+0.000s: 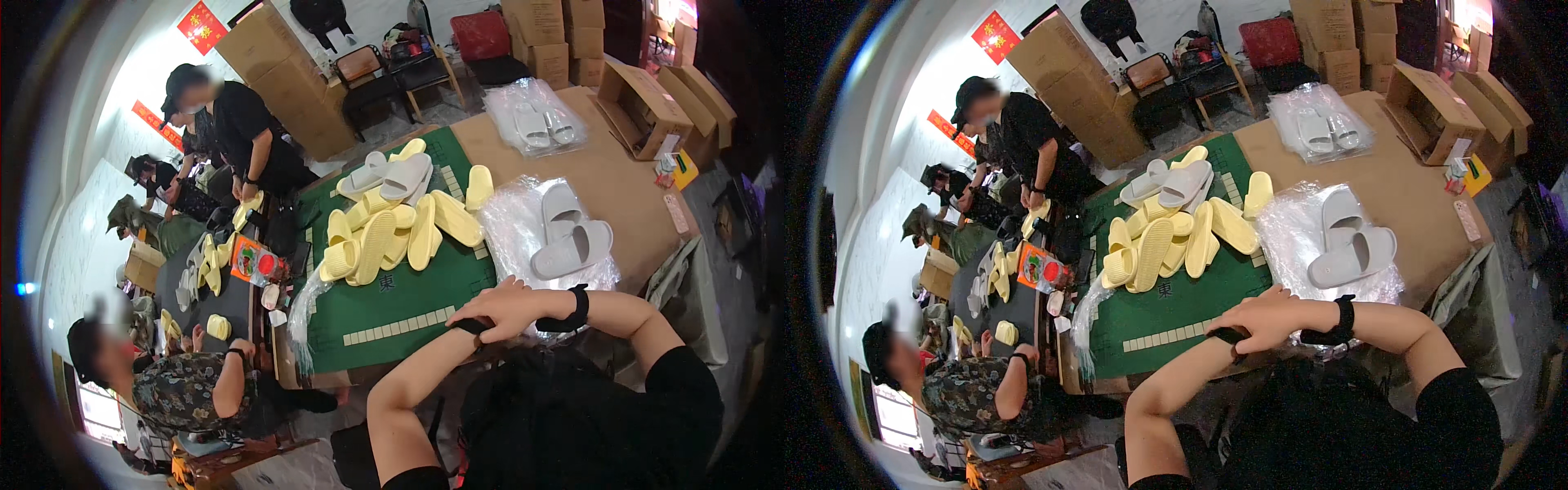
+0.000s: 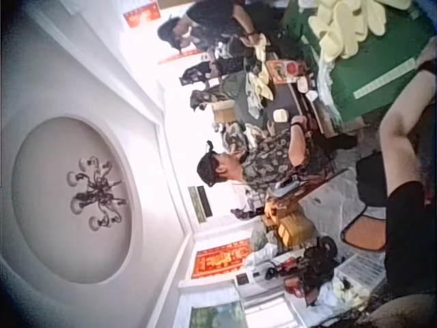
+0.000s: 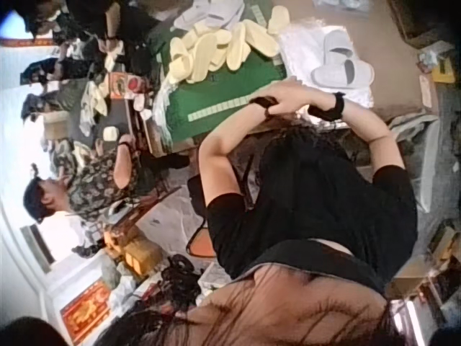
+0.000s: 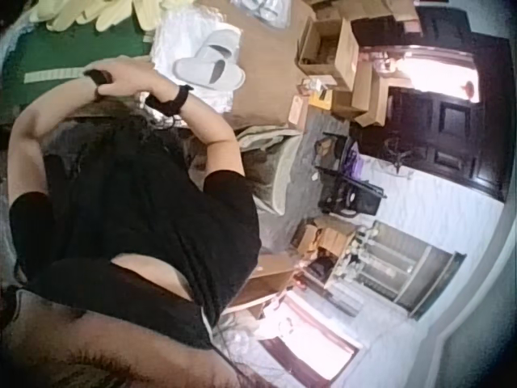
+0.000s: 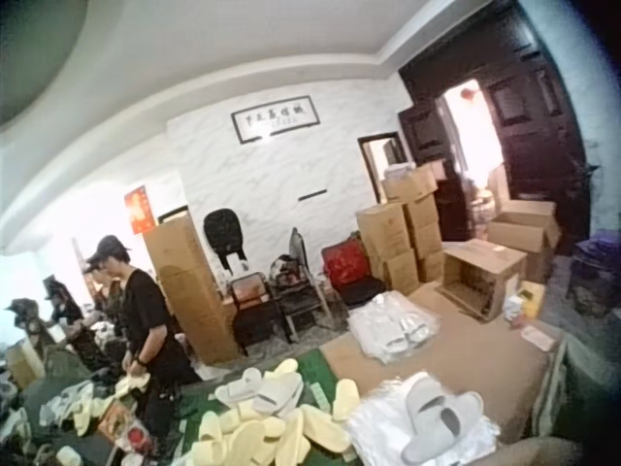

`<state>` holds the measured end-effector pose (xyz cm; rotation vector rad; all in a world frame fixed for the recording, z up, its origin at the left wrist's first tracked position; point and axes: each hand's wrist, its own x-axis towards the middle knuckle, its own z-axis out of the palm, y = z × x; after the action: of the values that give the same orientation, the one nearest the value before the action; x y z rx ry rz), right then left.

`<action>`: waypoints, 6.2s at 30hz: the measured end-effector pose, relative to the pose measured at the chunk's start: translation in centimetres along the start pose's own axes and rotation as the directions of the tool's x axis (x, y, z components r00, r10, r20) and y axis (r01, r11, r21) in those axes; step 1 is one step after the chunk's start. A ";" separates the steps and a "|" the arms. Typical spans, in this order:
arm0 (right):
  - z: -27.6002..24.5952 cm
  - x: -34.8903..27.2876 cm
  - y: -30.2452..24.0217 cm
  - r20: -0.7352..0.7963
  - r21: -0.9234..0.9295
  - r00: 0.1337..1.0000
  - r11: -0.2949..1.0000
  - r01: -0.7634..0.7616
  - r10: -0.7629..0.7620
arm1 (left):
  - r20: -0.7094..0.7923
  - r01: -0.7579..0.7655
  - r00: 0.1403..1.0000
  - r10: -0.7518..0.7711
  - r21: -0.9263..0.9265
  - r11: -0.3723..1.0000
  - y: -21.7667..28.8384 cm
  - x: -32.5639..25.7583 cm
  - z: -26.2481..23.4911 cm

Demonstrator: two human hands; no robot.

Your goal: The recorder is packing various pairs of slippers and shoes into plastic bags and placing them into a larger shipping bag or box, working at a table with other people performing similar packing tasks.

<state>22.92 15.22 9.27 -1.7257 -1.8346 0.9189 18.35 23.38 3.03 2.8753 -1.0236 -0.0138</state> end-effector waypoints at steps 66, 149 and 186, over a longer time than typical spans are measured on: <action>6.7 1.2 1.4 -0.049 -0.527 0.369 0.338 0.780 -0.928 | 0.139 0.156 0.959 0.246 -0.986 -0.051 -1.5 3.7 -4.8; 8.8 -3.1 -0.2 0.110 -0.748 0.309 0.127 0.652 -0.945 | -0.318 -0.262 0.945 0.072 -0.609 0.748 4.8 4.8 -4.7; 5.0 -3.4 -2.0 -0.153 -0.637 0.337 0.353 0.685 -0.929 | 0.309 0.151 0.944 -0.115 -0.716 -0.681 6.2 2.7 -0.9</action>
<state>18.29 11.12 7.71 -0.7332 -2.2203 -0.4515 16.63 16.98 4.50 0.8200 0.0565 -0.6724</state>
